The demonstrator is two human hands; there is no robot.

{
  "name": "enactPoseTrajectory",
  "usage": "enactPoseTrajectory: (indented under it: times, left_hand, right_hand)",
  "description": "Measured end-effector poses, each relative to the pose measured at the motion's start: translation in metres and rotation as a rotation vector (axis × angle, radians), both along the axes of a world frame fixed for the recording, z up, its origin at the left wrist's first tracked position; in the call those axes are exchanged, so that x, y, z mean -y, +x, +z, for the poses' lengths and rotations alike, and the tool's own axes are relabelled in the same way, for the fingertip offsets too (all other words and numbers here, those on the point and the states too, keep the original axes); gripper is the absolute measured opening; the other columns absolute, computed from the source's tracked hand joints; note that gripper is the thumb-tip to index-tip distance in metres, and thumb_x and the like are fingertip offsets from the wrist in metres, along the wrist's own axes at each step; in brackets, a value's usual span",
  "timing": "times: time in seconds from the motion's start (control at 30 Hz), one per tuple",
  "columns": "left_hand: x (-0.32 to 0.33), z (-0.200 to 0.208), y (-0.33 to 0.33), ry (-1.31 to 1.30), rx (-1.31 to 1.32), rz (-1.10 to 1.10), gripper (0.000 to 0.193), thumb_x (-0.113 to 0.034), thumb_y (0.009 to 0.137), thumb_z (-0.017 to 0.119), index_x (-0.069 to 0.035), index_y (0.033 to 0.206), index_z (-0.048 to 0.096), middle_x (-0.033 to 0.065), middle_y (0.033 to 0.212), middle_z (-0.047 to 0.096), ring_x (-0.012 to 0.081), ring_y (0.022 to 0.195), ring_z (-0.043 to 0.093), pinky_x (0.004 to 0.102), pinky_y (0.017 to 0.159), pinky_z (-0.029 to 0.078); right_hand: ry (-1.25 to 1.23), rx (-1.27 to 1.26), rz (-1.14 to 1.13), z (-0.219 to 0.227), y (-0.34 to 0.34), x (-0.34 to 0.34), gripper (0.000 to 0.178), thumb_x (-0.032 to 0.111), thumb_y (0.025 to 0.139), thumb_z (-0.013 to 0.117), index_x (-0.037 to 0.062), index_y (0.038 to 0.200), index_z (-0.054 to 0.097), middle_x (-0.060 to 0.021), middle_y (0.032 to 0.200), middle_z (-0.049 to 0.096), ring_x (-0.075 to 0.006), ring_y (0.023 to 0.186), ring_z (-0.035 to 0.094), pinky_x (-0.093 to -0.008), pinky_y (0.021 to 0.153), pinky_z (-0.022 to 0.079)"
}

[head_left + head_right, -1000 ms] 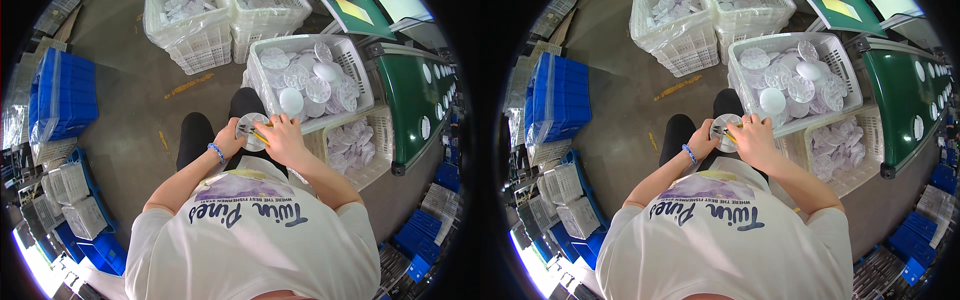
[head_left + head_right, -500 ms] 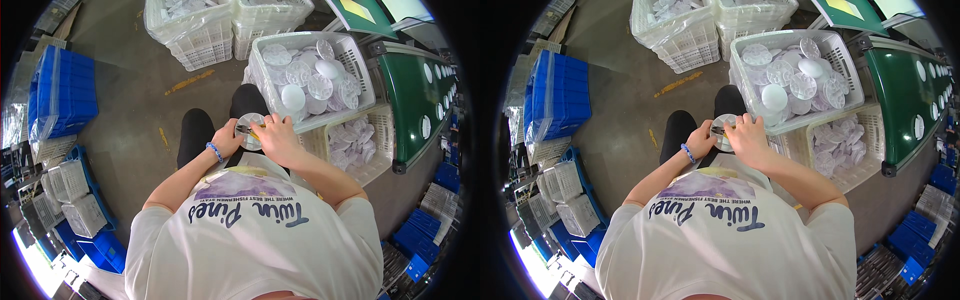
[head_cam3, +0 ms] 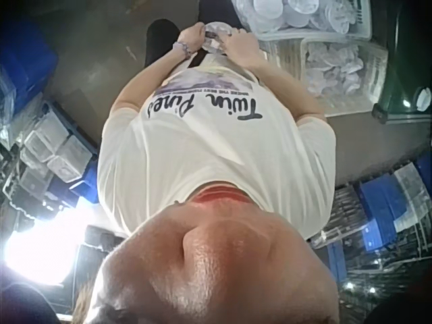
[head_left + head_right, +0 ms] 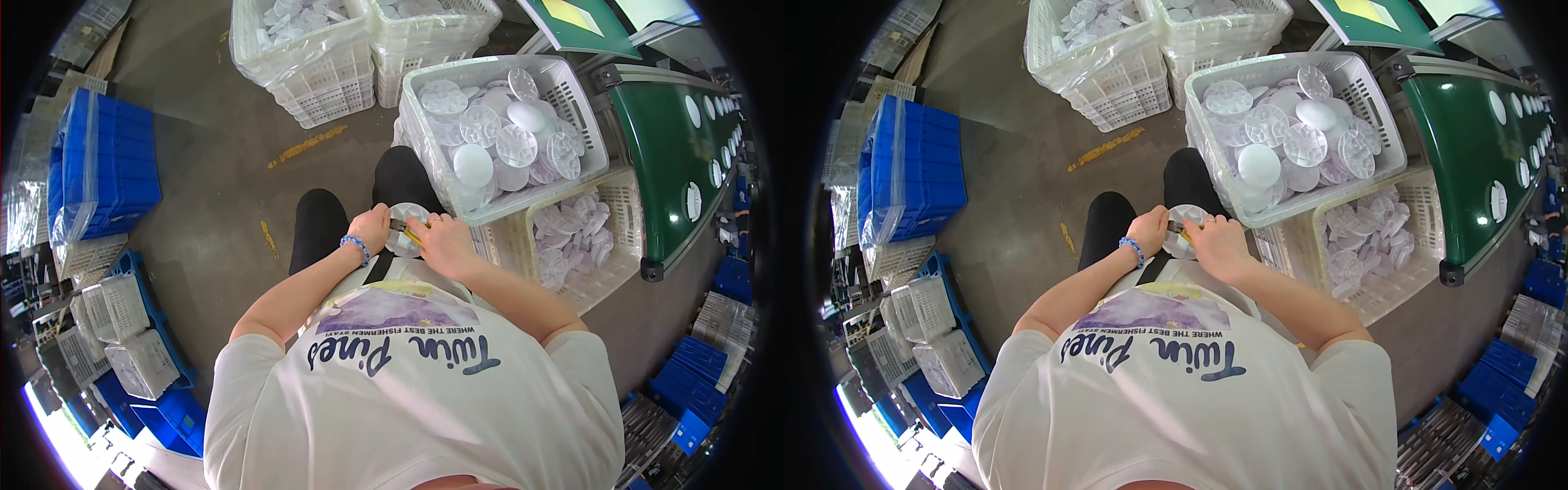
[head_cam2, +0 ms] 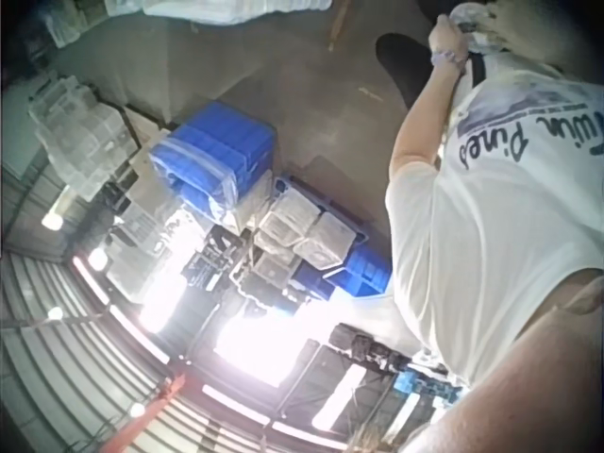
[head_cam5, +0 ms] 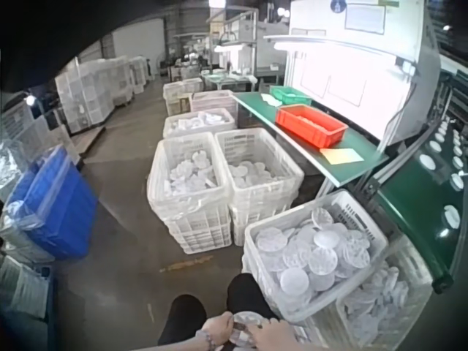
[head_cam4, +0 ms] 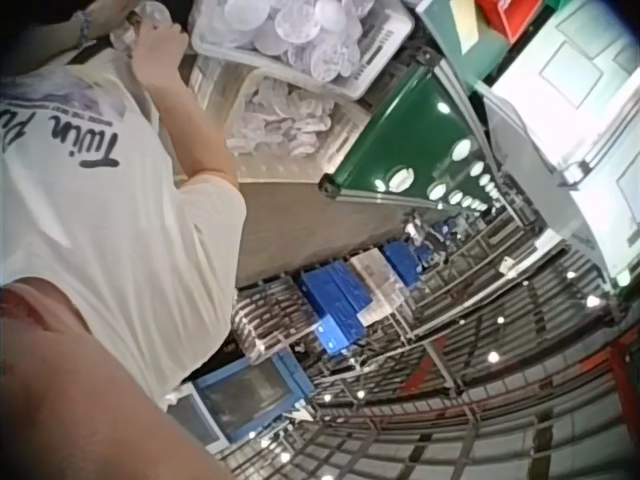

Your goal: Lining a container with a plastic liner and sorting small manufactured parts into individual bags.

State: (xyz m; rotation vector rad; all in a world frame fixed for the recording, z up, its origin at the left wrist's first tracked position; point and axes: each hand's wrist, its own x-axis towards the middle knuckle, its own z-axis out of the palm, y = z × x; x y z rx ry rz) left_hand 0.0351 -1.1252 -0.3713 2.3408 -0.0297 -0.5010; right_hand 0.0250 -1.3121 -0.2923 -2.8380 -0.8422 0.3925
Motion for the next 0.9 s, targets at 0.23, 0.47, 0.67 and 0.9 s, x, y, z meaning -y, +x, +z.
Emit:
enactPoseTrajectory:
  times: [0.23, 0.47, 0.67, 0.9]
  left_hand:
    - [-0.01, -0.02, 0.003, -0.433, -0.186, 0.149, 0.03, -0.03, 0.094, 0.04, -0.005, 0.088, 0.056, 0.0103, 0.066, 0.059, 0.0231, 0.051, 0.058, 0.0362, 0.048, 0.046]
    - [-0.018, -0.015, 0.029, -0.376, -0.494, -0.187, 0.042, -0.043, 0.091, 0.045, -0.003, 0.085, 0.058, 0.0028, 0.06, 0.053, 0.0127, 0.044, 0.05, 0.0273, 0.043, 0.042]
    - [-0.003, 0.034, 0.163, -1.036, -0.602, 0.317, 0.03, -0.036, 0.092, 0.049, -0.008, 0.089, 0.06, 0.0015, 0.069, 0.06, 0.0094, 0.059, 0.057, 0.0226, 0.047, 0.044]
    - [0.047, 0.135, 0.247, -0.855, -0.028, 0.113, 0.048, -0.039, 0.096, 0.034, -0.01, 0.062, 0.052, 0.0006, 0.056, 0.049, 0.0083, 0.044, 0.039, 0.0231, 0.038, 0.027]
  right_hand:
    - [0.228, -0.2, -0.132, 0.0, -0.014, 0.018, 0.052, 0.016, 0.069, 0.066, 0.0148, 0.118, 0.048, -0.0118, 0.098, 0.053, -0.0285, 0.09, 0.056, -0.0412, 0.074, 0.043]
    - [0.458, -0.131, -0.07, -0.009, -0.011, 0.041, 0.052, 0.011, 0.064, 0.065, 0.0101, 0.114, 0.053, -0.0112, 0.098, 0.053, -0.0283, 0.09, 0.054, -0.0396, 0.078, 0.043]
    - [0.82, 0.008, -0.476, 0.026, -0.006, 0.078, 0.047, -0.002, 0.066, 0.061, 0.003, 0.112, 0.053, -0.0107, 0.092, 0.055, -0.0224, 0.081, 0.056, -0.031, 0.071, 0.045]
    - [0.883, -0.081, -0.674, 0.017, -0.014, 0.105, 0.041, 0.002, 0.073, 0.061, 0.0013, 0.113, 0.05, -0.0063, 0.091, 0.055, -0.0117, 0.075, 0.051, -0.0233, 0.065, 0.041]
